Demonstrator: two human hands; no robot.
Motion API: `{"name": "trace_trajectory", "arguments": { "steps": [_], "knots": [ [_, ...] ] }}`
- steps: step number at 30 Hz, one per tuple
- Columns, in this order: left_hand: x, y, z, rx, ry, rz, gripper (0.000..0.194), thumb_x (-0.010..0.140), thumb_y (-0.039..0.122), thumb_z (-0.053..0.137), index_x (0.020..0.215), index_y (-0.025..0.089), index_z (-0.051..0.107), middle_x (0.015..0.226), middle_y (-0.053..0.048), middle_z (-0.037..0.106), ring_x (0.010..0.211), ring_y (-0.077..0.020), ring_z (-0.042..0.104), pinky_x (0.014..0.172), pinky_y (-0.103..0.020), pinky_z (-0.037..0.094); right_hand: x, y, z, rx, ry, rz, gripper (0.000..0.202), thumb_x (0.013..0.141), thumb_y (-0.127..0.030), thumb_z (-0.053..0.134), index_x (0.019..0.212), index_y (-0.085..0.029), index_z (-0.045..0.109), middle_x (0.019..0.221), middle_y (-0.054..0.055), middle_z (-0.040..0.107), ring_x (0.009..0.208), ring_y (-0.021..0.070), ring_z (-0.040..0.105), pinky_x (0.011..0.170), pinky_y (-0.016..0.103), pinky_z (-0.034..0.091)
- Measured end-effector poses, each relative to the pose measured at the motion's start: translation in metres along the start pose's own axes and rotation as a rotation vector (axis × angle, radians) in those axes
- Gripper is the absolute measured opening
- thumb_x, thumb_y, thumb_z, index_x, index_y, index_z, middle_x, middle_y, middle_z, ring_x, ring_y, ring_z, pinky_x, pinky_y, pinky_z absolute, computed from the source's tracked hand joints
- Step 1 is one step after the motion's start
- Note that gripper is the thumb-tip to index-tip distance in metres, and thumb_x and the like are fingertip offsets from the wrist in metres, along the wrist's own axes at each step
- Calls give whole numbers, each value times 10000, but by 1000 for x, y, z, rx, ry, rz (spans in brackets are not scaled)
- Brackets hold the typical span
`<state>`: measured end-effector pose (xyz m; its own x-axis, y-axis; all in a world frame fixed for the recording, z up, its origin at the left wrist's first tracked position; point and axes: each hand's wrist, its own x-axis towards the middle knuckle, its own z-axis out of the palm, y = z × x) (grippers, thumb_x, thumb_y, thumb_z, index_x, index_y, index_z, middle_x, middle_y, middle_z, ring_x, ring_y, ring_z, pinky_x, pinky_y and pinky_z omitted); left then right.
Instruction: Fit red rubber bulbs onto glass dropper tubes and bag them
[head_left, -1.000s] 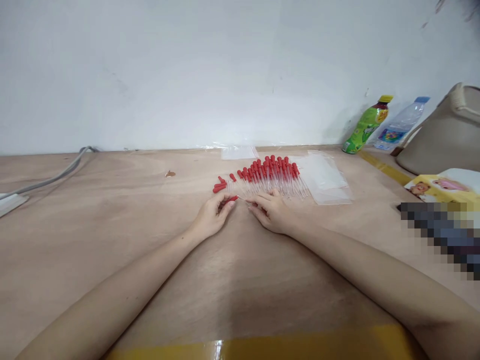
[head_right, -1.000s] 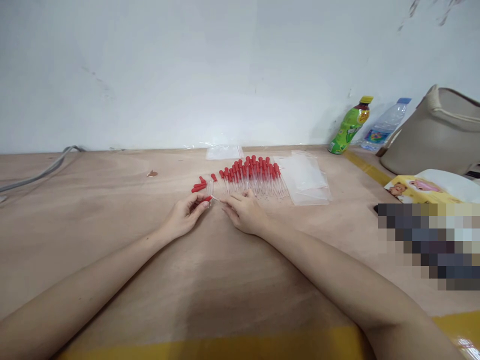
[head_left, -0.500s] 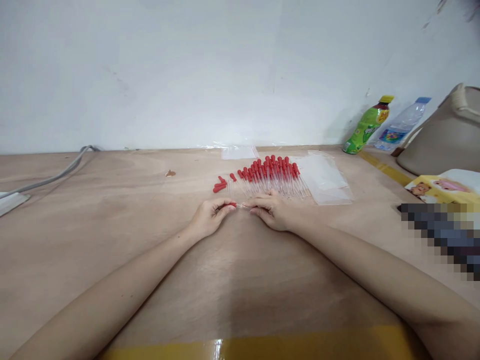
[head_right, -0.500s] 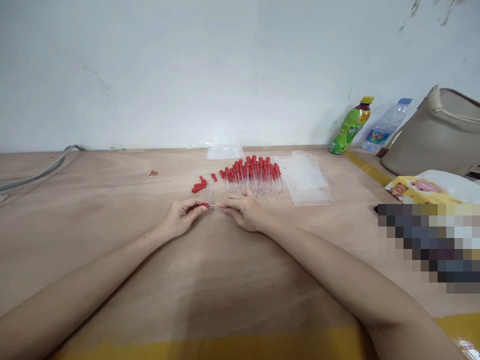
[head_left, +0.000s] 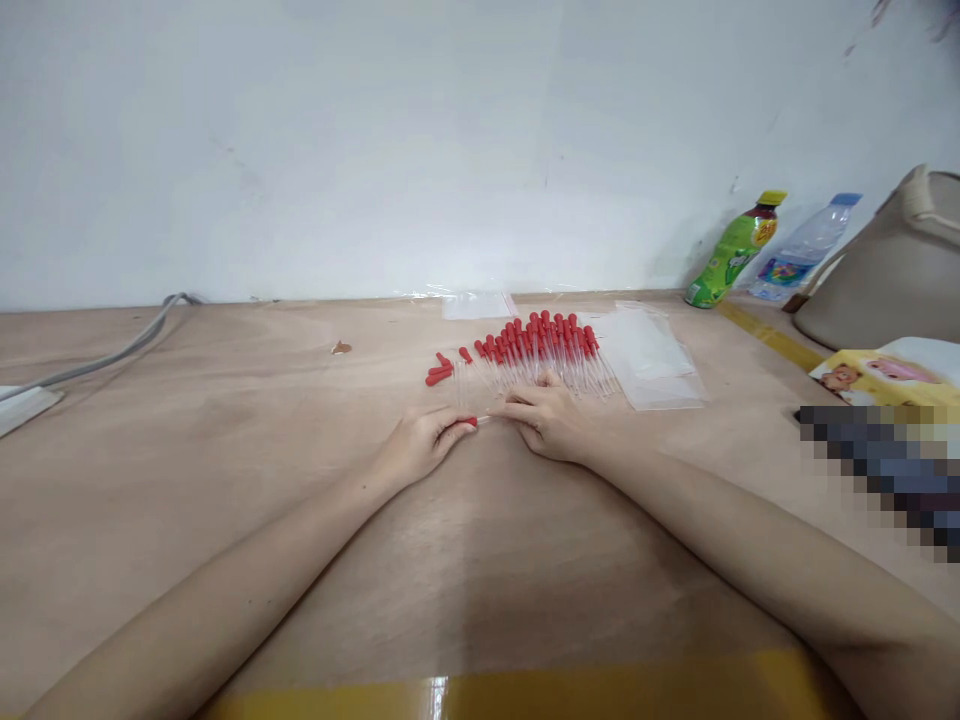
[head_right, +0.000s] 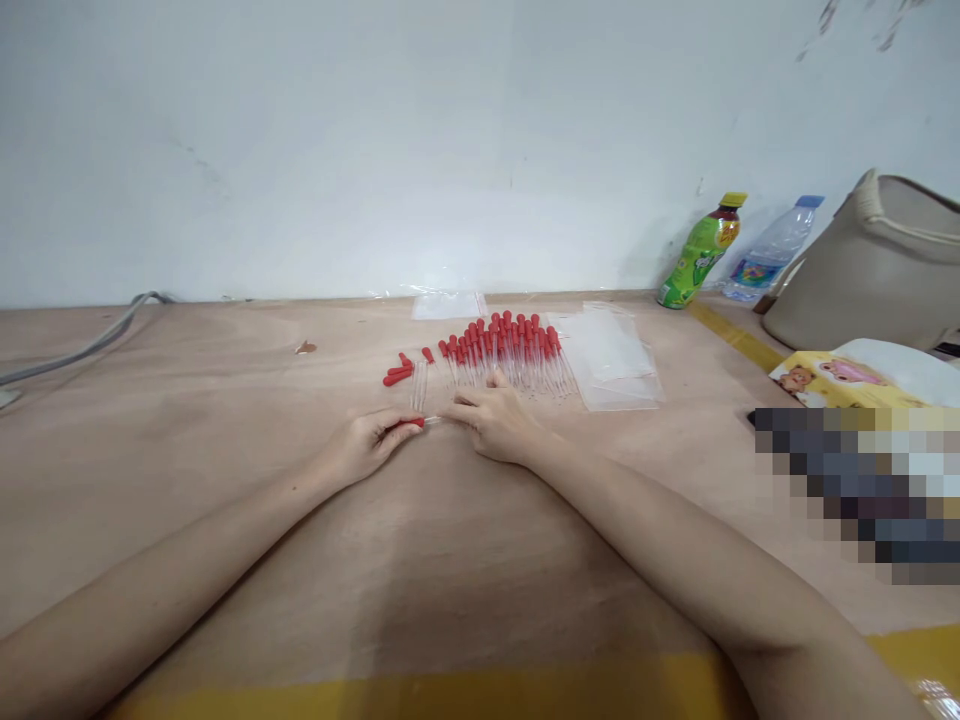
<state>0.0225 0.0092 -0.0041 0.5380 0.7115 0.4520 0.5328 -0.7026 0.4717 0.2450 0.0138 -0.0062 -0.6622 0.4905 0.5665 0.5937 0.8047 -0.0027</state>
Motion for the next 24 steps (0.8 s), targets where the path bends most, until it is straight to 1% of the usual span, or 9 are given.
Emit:
{"name": "trace_trajectory", "arguments": {
  "steps": [3, 4, 6, 9, 12, 15, 18, 24],
  "knots": [
    [2, -2, -1, 28, 135, 4, 201, 835, 297, 510, 953, 197, 638, 890, -17, 687, 791, -141, 631, 733, -246, 489, 3, -4, 1, 86, 83, 103, 228, 862, -163, 401, 986, -180, 591, 797, 42, 616, 711, 147, 528, 680, 311, 292],
    [3, -3, -1, 30, 166, 2, 201, 830, 299, 516, 954, 195, 636, 888, -18, 688, 792, -142, 631, 733, -248, 491, 5, -4, 1, 133, 102, 137, 208, 864, -183, 411, 989, -165, 576, 807, 50, 612, 721, 149, 529, 682, 304, 315],
    [4, -5, -2, 28, 192, -4, 197, 820, 309, 531, 938, 194, 639, 881, -21, 687, 790, -145, 628, 732, -256, 493, 7, -4, 0, 218, 117, 173, 179, 854, -195, 433, 973, -136, 553, 834, 70, 597, 741, 150, 525, 679, 287, 357],
    [5, -8, -2, -5, 166, -25, 196, 811, 321, 541, 912, 191, 648, 876, -25, 683, 789, -149, 625, 729, -264, 494, 7, -2, -1, 273, 100, 155, 132, 847, -185, 436, 881, -129, 550, 822, 79, 575, 751, 150, 517, 672, 267, 392],
    [4, -9, -1, -51, 118, -70, 203, 798, 338, 554, 893, 193, 658, 866, -18, 688, 761, -147, 631, 699, -252, 500, 5, 0, 1, 257, 100, 144, 132, 852, -187, 427, 815, -152, 548, 777, 62, 576, 740, 153, 513, 678, 270, 393],
    [3, -10, 0, -92, 86, -113, 206, 781, 354, 571, 868, 195, 670, 837, -8, 696, 719, -140, 635, 657, -232, 503, 4, 0, 3, 237, 105, 139, 152, 859, -186, 411, 806, -162, 552, 755, 51, 587, 719, 151, 511, 680, 276, 382],
    [3, -10, 0, -110, 71, -121, 205, 773, 353, 579, 856, 192, 675, 816, -5, 699, 699, -135, 635, 642, -220, 504, 4, -1, 5, 215, 104, 116, 180, 866, -190, 395, 802, -158, 560, 738, 46, 594, 692, 147, 511, 674, 283, 362],
    [2, -6, -3, -87, 95, -119, 199, 765, 333, 590, 857, 177, 674, 792, -8, 702, 663, -129, 632, 626, -212, 508, 5, -1, 10, 137, 89, 96, 213, 880, -208, 374, 803, -153, 564, 723, 40, 607, 655, 137, 509, 672, 295, 314]
  ]
}}
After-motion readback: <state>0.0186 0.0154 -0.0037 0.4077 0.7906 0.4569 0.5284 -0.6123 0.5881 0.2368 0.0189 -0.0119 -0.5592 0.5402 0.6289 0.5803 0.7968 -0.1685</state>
